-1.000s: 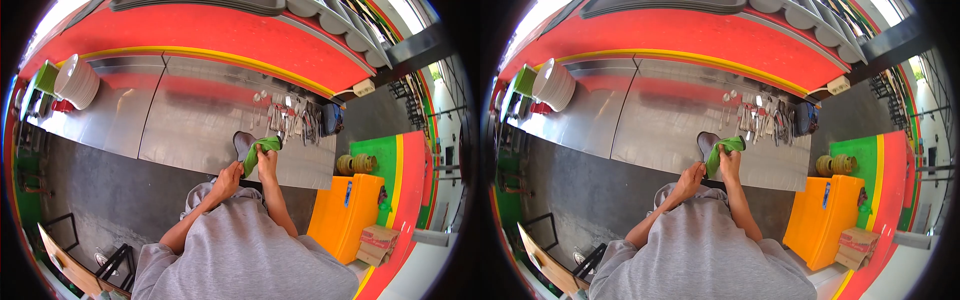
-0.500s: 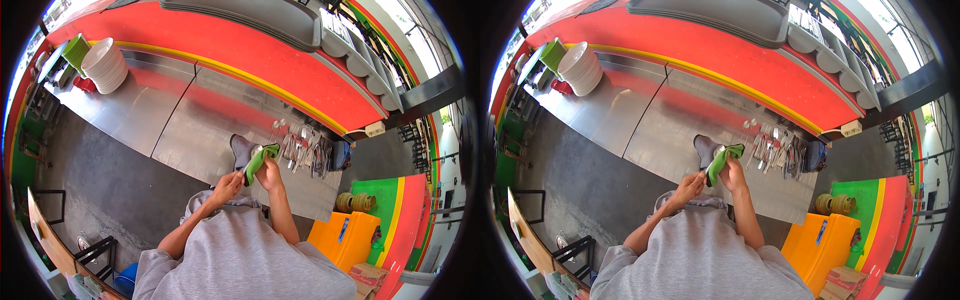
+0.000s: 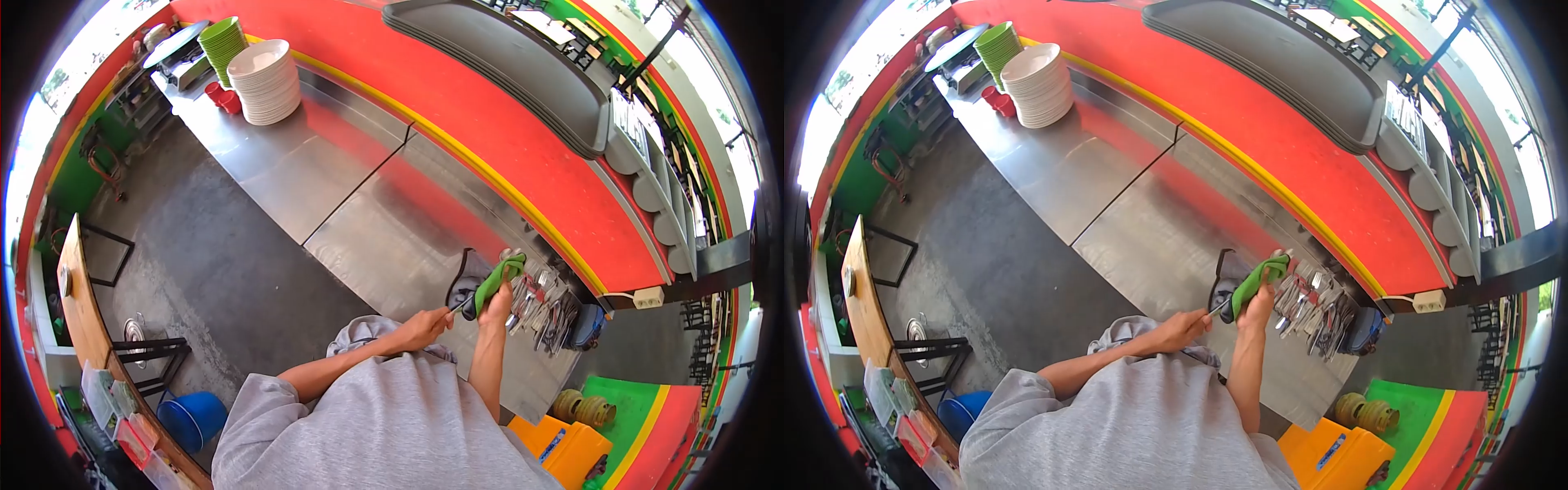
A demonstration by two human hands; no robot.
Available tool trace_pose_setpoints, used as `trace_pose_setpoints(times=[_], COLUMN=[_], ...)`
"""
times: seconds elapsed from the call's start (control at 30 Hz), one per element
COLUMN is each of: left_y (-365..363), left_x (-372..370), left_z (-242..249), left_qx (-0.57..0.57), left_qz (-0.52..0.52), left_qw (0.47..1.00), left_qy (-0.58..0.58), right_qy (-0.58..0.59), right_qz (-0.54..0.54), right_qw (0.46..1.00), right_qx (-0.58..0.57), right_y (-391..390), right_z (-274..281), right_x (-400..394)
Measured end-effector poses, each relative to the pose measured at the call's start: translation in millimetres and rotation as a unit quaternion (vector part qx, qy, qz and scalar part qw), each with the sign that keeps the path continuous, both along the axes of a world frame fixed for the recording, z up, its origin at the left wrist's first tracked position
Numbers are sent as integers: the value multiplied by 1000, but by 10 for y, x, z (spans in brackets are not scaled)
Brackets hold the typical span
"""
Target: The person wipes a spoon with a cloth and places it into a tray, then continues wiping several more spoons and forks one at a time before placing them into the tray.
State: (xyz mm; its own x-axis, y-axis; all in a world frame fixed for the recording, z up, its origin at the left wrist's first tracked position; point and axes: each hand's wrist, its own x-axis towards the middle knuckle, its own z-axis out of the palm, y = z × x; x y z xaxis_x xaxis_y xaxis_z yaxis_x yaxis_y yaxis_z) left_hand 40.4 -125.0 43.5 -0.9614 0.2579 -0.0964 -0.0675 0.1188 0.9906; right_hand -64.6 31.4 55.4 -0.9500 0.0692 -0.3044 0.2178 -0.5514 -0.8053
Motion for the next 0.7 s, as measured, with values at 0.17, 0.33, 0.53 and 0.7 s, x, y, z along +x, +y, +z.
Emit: trace_pose_setpoints(times=[0.17, 0.33, 0.53, 0.7], left_y=[22, 12, -119, -152], left_x=[23, 109, 196, 328], left_z=[-71, -74, 46, 19], left_qx=[-4, 65, 47, -17], left_qz=[19, 14, -18, 18], left_qw=[999, 996, 995, 1000], left_qy=[-42, -60, -81, -1], right_qy=[35, 48, 20, -49], right_qz=[35, 105, 93, 130], right_qw=[998, 978, 991, 989], right_qx=[41, 174, 90, 46], right_y=[-205, -411, -515, -530], right_z=[-77, -231, -59, -72], right_x=[104, 334, 322, 221])
